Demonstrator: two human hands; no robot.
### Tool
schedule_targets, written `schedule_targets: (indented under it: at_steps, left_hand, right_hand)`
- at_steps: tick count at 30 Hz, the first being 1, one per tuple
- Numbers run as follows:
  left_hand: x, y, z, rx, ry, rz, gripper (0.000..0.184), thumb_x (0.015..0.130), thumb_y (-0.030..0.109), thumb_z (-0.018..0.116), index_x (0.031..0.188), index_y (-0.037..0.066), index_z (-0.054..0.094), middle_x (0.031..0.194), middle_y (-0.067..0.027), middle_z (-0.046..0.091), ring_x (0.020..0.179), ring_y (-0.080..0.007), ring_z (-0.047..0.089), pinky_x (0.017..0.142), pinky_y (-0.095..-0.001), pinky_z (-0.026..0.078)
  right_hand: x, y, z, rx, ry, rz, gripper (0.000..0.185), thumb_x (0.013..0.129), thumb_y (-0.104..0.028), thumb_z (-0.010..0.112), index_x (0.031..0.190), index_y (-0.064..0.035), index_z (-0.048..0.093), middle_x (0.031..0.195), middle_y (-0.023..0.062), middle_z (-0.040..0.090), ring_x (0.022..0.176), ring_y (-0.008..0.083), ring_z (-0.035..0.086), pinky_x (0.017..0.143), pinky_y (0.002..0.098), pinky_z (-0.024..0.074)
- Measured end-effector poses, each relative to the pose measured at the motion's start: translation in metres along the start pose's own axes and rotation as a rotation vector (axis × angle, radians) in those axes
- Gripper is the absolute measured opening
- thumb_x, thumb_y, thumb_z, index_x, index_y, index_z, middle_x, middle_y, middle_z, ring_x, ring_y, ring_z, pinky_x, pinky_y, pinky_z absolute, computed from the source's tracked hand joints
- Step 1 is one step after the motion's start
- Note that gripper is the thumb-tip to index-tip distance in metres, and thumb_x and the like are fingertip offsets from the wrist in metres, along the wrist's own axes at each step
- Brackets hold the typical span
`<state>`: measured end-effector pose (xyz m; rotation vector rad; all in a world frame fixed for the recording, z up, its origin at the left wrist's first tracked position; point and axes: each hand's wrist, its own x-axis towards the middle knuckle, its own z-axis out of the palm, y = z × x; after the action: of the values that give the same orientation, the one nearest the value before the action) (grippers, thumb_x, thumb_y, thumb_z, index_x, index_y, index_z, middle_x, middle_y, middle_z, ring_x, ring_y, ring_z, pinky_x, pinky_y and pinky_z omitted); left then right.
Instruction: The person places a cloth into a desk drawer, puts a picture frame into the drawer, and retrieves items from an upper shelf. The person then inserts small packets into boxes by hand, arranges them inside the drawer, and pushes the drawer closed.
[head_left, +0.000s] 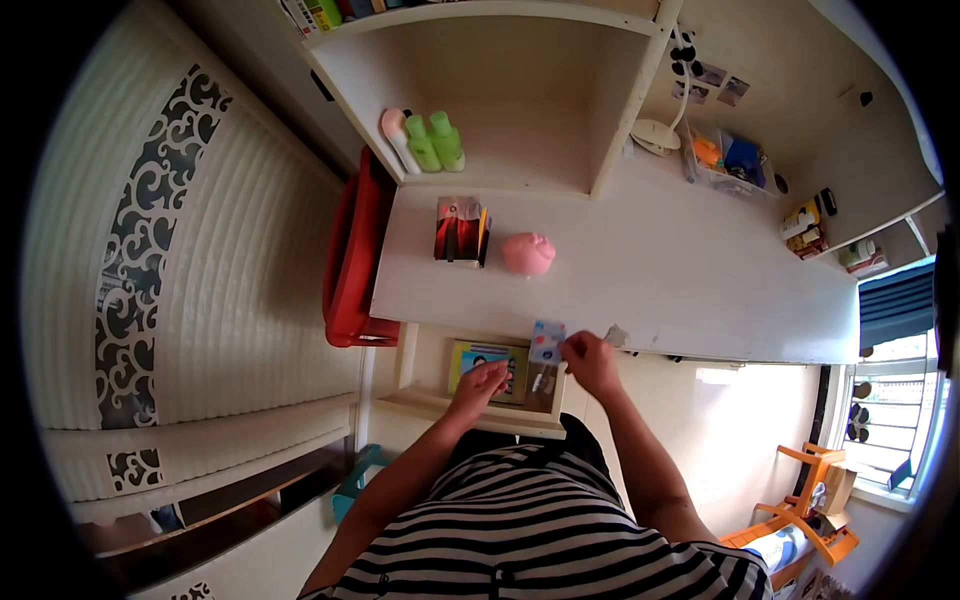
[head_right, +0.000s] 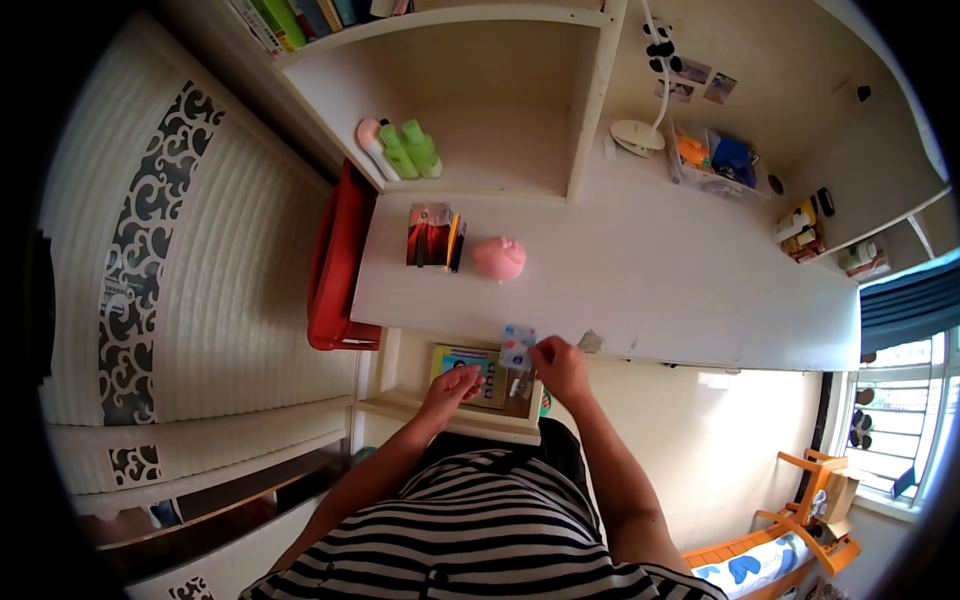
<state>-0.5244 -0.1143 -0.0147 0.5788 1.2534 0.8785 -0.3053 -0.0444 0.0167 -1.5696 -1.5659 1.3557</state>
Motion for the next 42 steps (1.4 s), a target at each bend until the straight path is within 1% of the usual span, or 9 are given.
schedule_targets:
  at_steps: [9,14,20,24,31,33,35,39,42]
  left_hand:
    - [0.019,-0.053,-0.013,0.197,0.113,0.148,0.034,0.083,0.016,0.064,0.112,0.000,0.059,0.086,-0.0066,0.065,0.073,-0.0125,0.059,0.066,-0.0262,0.047]
    - [0.023,-0.045,-0.023,0.906,0.167,0.129,0.028,0.075,0.015,0.068,0.100,0.004,0.066,0.071,-0.0117,0.062,0.063,-0.0185,0.059,0.062,-0.0301,0.047]
    - [0.044,-0.063,-0.021,1.119,0.137,0.137,0.024,0.077,0.025,0.060,0.088,0.005,0.067,0.078,-0.0211,0.063,0.079,-0.0376,0.062,0.070,-0.0445,0.049]
    - [0.056,-0.067,-0.021,1.292,0.039,0.053,0.029,0.078,0.029,0.059,0.091,0.004,0.066,0.081,-0.0207,0.064,0.082,-0.0377,0.062,0.072,-0.0450,0.049]
    - [0.047,-0.047,-0.037,1.067,0.046,0.040,0.035,0.080,0.032,0.060,0.100,0.003,0.063,0.087,-0.0162,0.066,0.083,-0.0309,0.063,0.072,-0.0388,0.050]
    - [0.044,-0.043,-0.044,0.989,0.082,0.086,0.035,0.080,0.032,0.061,0.098,0.003,0.063,0.086,-0.0146,0.066,0.079,-0.0292,0.064,0.070,-0.0372,0.050]
    - [0.033,-0.034,-0.050,0.928,0.128,0.146,0.036,0.080,0.029,0.063,0.105,0.003,0.062,0.089,-0.0125,0.067,0.080,-0.0230,0.065,0.071,-0.0318,0.050]
    - [0.025,-0.025,-0.064,0.849,0.051,0.120,0.036,0.082,0.026,0.064,0.109,0.003,0.061,0.090,-0.0121,0.067,0.080,-0.0185,0.065,0.072,-0.0288,0.049]
    - [0.010,-0.006,-0.065,0.762,-0.040,0.120,0.037,0.085,0.026,0.062,0.113,0.001,0.058,0.090,-0.0127,0.067,0.083,-0.0167,0.064,0.073,-0.0277,0.049]
  right_hand:
    - [-0.007,0.046,0.064,0.100,-0.224,0.183,0.020,0.082,-0.016,0.063,0.083,0.0038,0.063,0.070,0.0100,0.066,0.057,0.0146,0.064,0.053,0.0269,0.0520]
    - [0.006,0.060,0.079,0.034,-0.490,0.369,0.023,0.080,-0.019,0.059,0.080,0.0027,0.064,0.068,0.0098,0.066,0.058,0.0167,0.066,0.049,0.0278,0.0517]
    - [0.016,0.066,0.089,-0.096,-0.470,0.477,0.022,0.077,-0.016,0.054,0.069,0.0011,0.065,0.061,0.0101,0.065,0.055,0.0178,0.066,0.052,0.0287,0.0531]
    - [0.012,0.050,0.076,-0.058,-0.498,0.531,0.022,0.078,-0.014,0.052,0.072,0.0021,0.065,0.063,0.0112,0.066,0.056,0.0195,0.066,0.051,0.0296,0.0530]
    - [0.008,0.015,0.035,0.195,-0.304,0.236,0.016,0.084,-0.009,0.056,0.095,0.0010,0.062,0.072,0.0079,0.065,0.053,0.0116,0.060,0.045,0.0251,0.0472]
    - [0.016,-0.001,0.025,0.172,-0.021,-0.025,0.016,0.083,-0.011,0.060,0.094,0.0004,0.062,0.065,0.0062,0.063,0.051,0.0111,0.058,0.047,0.0260,0.0475]
    - [0.027,-0.034,0.015,0.000,0.162,-0.169,0.020,0.080,-0.012,0.063,0.096,0.0002,0.061,0.067,0.0105,0.062,0.057,0.0166,0.060,0.054,0.0300,0.0479]
    - [0.069,-0.072,0.017,-0.299,0.434,-0.517,0.059,0.069,-0.013,0.073,0.122,-0.0063,0.047,0.120,0.0196,0.045,0.110,0.0336,0.048,0.087,0.0403,0.0425]
    - [0.085,-0.097,0.029,-0.419,0.466,-0.375,0.083,0.064,-0.019,0.078,0.133,-0.0106,0.034,0.133,0.0188,0.031,0.120,0.0383,0.036,0.096,0.0446,0.0360]
